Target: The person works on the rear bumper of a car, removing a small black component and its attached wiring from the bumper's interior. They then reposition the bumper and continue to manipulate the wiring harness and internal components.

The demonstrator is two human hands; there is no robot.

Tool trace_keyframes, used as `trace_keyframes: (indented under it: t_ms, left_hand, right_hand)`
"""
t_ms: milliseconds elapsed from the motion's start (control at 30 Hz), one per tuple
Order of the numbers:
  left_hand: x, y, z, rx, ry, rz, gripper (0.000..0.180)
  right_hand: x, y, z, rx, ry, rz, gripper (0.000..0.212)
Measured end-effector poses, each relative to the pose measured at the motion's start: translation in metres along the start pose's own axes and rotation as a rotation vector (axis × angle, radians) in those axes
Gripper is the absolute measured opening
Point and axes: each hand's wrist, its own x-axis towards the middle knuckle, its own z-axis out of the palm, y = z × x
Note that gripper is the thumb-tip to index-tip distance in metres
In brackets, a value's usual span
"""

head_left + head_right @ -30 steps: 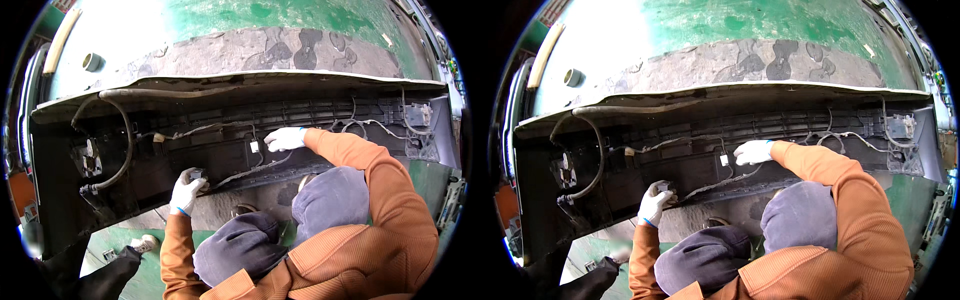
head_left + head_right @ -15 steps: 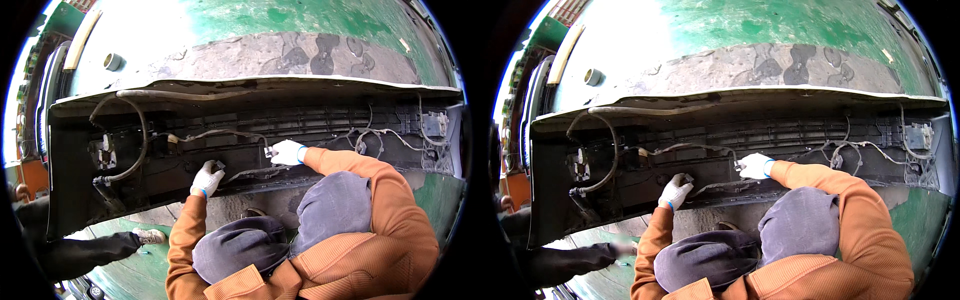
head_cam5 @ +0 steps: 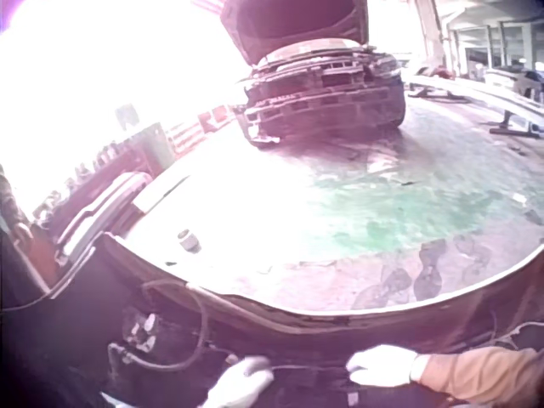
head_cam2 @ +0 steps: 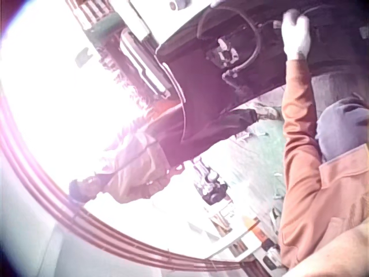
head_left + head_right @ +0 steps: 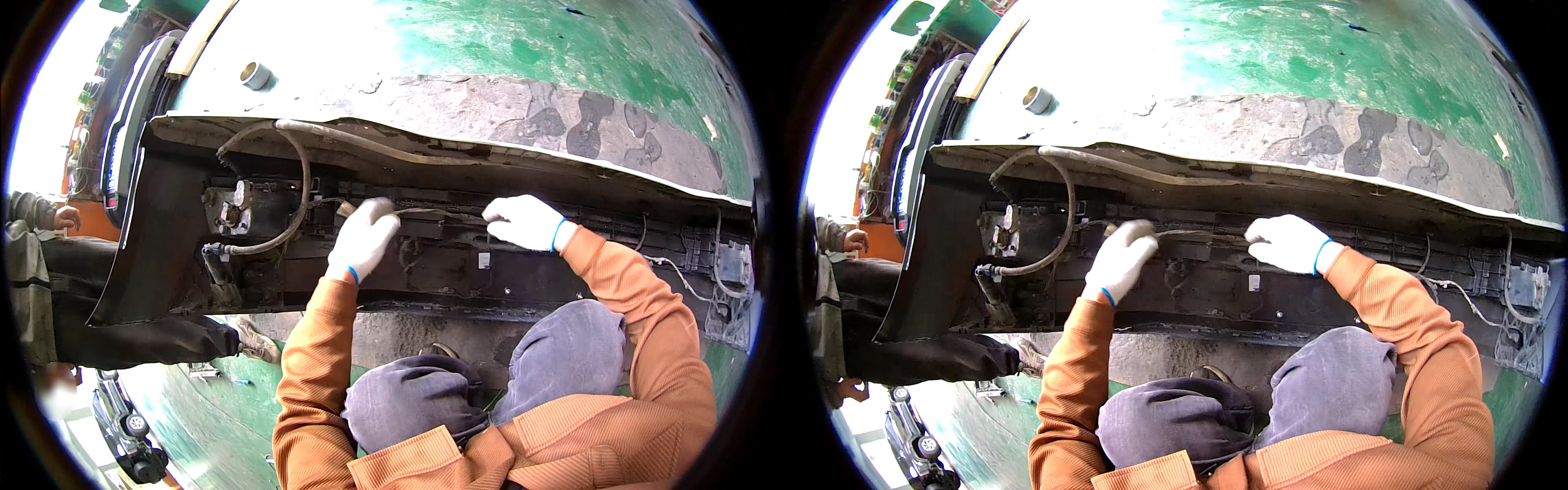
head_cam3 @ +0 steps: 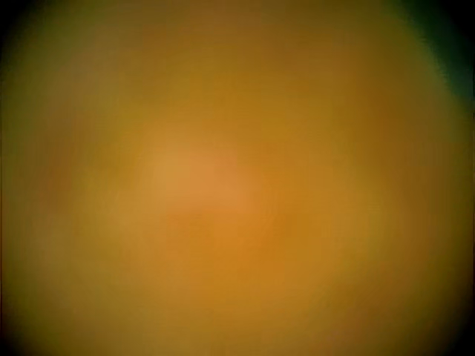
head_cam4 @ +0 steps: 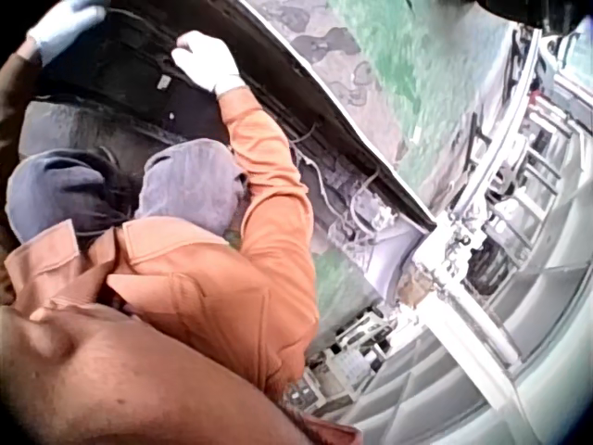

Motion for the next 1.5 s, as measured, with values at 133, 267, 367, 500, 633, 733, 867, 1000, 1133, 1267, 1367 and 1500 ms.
trace_keyframes:
  t_ms: [133, 267, 367, 500, 633, 733, 867, 1000, 1133, 1267, 1367, 1500]
  left_hand:
    - [0.042, 0.042, -0.02, -0.632, 0.351, -0.031, 0.061]
    - [0.081, 0.049, -0.034, -0.783, 0.567, -0.017, 0.036]
    - [0.092, 0.029, -0.03, -0.819, 0.665, -0.147, 0.038]
    - [0.108, 0.005, -0.023, -0.853, 0.733, -0.12, 0.041]
    - [0.12, -0.003, -0.014, -0.894, 0.818, -0.146, 0.038]
    - [0.124, -0.006, -0.01, -0.921, 0.87, -0.136, 0.034]
    - [0.123, -0.015, -0.014, -0.983, 0.792, -0.143, 0.034]
    - [0.126, -0.018, -0.009, -1.018, 0.855, -0.177, 0.033]
    - [0.135, -0.015, -0.001, -0.975, 0.963, -0.109, 0.027]
    - [0.135, -0.013, -0.015, -0.812, 0.878, -0.109, 0.026]
    - [0.132, -0.01, -0.029, -0.711, 0.769, -0.175, 0.033]
    - [0.13, -0.008, -0.042, -0.801, 0.697, -0.27, 0.039]
  right_hand:
    - [0.022, -0.04, -0.047, -0.048, 0.324, -0.26, 0.027]
    - [0.064, -0.041, -0.078, -0.413, 0.539, -0.307, 0.041]
    - [0.075, -0.027, -0.079, -0.461, 0.216, -0.039, 0.056]
    - [0.079, -0.012, -0.072, -0.442, 0.197, -0.012, 0.035]
    - [0.082, -0.009, -0.071, -0.489, 0.203, 0.0, 0.036]
    - [0.08, -0.01, -0.071, -0.51, 0.185, 0.051, 0.038]
    - [0.077, -0.015, -0.07, -0.504, 0.195, 0.051, 0.038]
    - [0.08, -0.018, -0.073, -0.503, 0.198, 0.045, 0.039]
    - [0.08, -0.018, -0.072, -0.507, 0.166, 0.084, 0.04]
    - [0.076, -0.019, -0.067, -0.535, 0.184, 0.068, 0.039]
    - [0.072, -0.024, -0.067, -0.55, 0.208, 0.033, 0.038]
    - [0.072, -0.031, -0.068, -0.556, 0.204, 0.023, 0.033]
